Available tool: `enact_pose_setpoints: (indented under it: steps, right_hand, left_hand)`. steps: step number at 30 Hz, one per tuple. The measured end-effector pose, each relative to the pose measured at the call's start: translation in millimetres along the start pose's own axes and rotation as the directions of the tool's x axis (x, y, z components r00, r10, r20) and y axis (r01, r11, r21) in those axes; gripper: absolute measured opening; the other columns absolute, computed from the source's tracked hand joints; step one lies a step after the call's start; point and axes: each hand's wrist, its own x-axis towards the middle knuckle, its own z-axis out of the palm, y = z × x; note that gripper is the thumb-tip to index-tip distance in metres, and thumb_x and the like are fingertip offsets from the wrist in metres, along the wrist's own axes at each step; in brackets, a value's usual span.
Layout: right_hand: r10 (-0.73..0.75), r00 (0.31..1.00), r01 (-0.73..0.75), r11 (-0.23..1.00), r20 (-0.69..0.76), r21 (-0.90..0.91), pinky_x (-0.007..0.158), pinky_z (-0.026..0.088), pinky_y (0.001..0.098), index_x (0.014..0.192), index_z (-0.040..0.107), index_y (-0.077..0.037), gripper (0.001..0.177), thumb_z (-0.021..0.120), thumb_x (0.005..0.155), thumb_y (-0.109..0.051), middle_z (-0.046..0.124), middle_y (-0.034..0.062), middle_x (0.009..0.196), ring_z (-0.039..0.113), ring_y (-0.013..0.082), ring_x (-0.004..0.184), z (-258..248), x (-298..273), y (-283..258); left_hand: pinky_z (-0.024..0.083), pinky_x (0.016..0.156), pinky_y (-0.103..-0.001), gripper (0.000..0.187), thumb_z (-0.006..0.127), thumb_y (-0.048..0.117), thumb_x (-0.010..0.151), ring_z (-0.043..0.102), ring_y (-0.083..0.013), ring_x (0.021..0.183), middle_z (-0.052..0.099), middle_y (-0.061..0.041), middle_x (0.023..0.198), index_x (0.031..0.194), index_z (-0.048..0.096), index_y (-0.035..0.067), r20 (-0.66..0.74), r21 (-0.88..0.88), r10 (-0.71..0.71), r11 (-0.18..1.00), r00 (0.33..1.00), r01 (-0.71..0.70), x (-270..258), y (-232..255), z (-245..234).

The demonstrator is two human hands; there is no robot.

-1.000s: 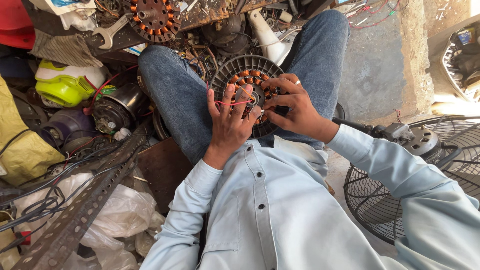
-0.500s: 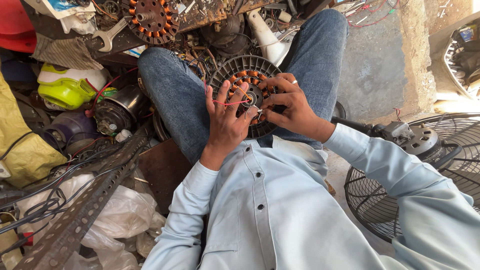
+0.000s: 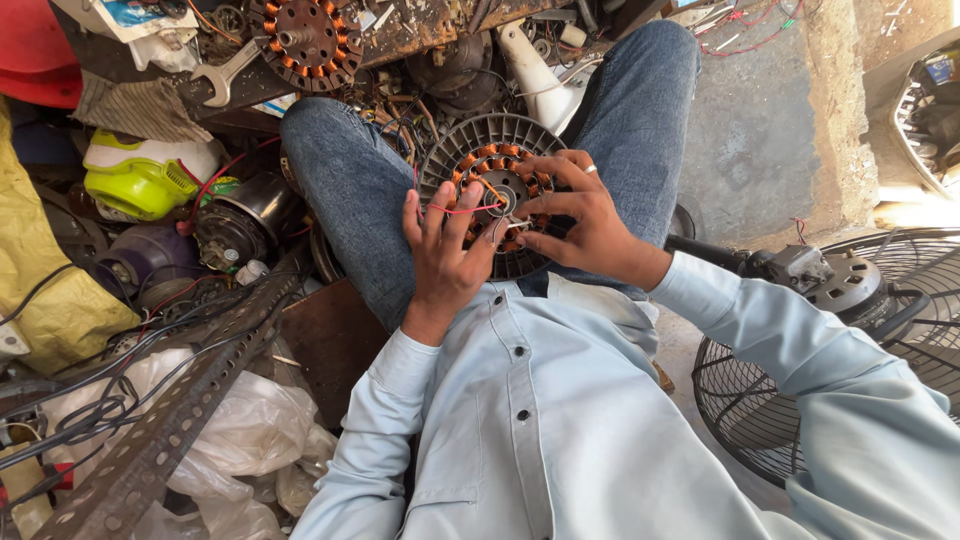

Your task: The person works on the internal wiring of a fan motor stator, using scissors to trim wires and handling a plastic spool to organize or wrap the components.

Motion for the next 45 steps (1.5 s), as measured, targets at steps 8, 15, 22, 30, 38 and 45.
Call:
enact_pose_setpoints:
  steps: [8,15,22,30,38,45]
  right_hand:
    - [0.002,0.995,-0.009,0.997,-0.097,-0.072,0.112,0.041,0.0491,0.096,0.079,-0.014,0.02,0.088,0.079,-0.017,0.06,0.0096,0.137,0.048,0.0378,0.131,21.3,-1.4,-3.1]
    - [0.041,0.995,-0.042,0.999,-0.086,-0.017,0.11,0.043,0.0471,0.093,0.077,-0.012,0.019,0.09,0.079,-0.017,0.063,0.0061,0.131,0.051,0.034,0.13,11.5,0.7,-3.9]
    - [-0.029,0.992,0.018,0.996,-0.126,-0.085,0.112,0.041,0.0497,0.094,0.077,-0.011,0.023,0.091,0.077,-0.018,0.061,0.0084,0.136,0.048,0.0374,0.132,25.4,-1.0,-6.4]
    - [-0.076,0.99,0.069,0.995,-0.117,-0.068,0.108,0.044,0.0498,0.093,0.075,-0.011,0.02,0.088,0.078,-0.015,0.065,0.0137,0.133,0.052,0.0373,0.126,7.5,5.2,-5.9]
    - [-0.178,0.971,0.191,0.979,0.16,-0.069,0.069,0.054,0.0368,0.094,0.073,-0.003,0.019,0.073,0.075,-0.004,0.068,0.0087,0.102,0.066,0.0252,0.082,-19.1,1.3,12.0]
    - [-0.271,0.952,0.295,0.939,0.145,-0.177,0.075,0.058,0.035,0.102,0.072,-0.003,0.022,0.081,0.082,0.0,0.069,0.0107,0.102,0.071,0.0255,0.092,-10.5,-5.7,2.2]
  left_hand:
    - [0.021,0.126,-0.064,0.009,0.073,0.02,0.104,0.036,-0.0294,0.149,0.048,-0.002,0.154,0.11,0.078,0.025,-0.039,0.069,-0.031,0.997,0.999,0.033,-7.3,-3.4,4.8]
    - [0.022,0.126,-0.063,0.01,0.073,0.02,0.104,0.038,-0.0305,0.145,0.052,0.0,0.151,0.108,0.08,0.026,-0.068,0.081,-0.04,0.996,0.997,0.045,-3.7,-0.6,4.7]
    - [0.024,0.122,-0.065,0.005,0.075,0.025,0.104,0.04,-0.0324,0.143,0.052,-0.003,0.15,0.107,0.079,0.022,-0.084,0.003,-0.043,0.999,0.996,0.043,-1.3,-0.8,2.0]
    - [0.026,0.121,-0.066,0.008,0.074,0.021,0.099,0.055,-0.0343,0.132,0.065,-0.005,0.138,0.105,0.078,0.017,-0.036,-0.135,-0.091,0.987,0.995,0.086,14.8,4.7,-11.3]
    - [0.027,0.127,-0.057,0.039,0.067,0.027,0.107,0.067,-0.0285,0.126,0.07,-0.009,0.131,0.138,0.058,0.005,0.072,-0.569,-0.178,0.801,0.981,0.187,40.1,-20.0,-23.8]
    - [0.025,0.128,-0.057,0.023,0.068,0.026,0.101,0.07,-0.0207,0.121,0.076,-0.003,0.116,0.12,0.073,0.014,0.193,-0.655,-0.104,0.726,0.976,0.207,43.1,-23.9,-3.2]
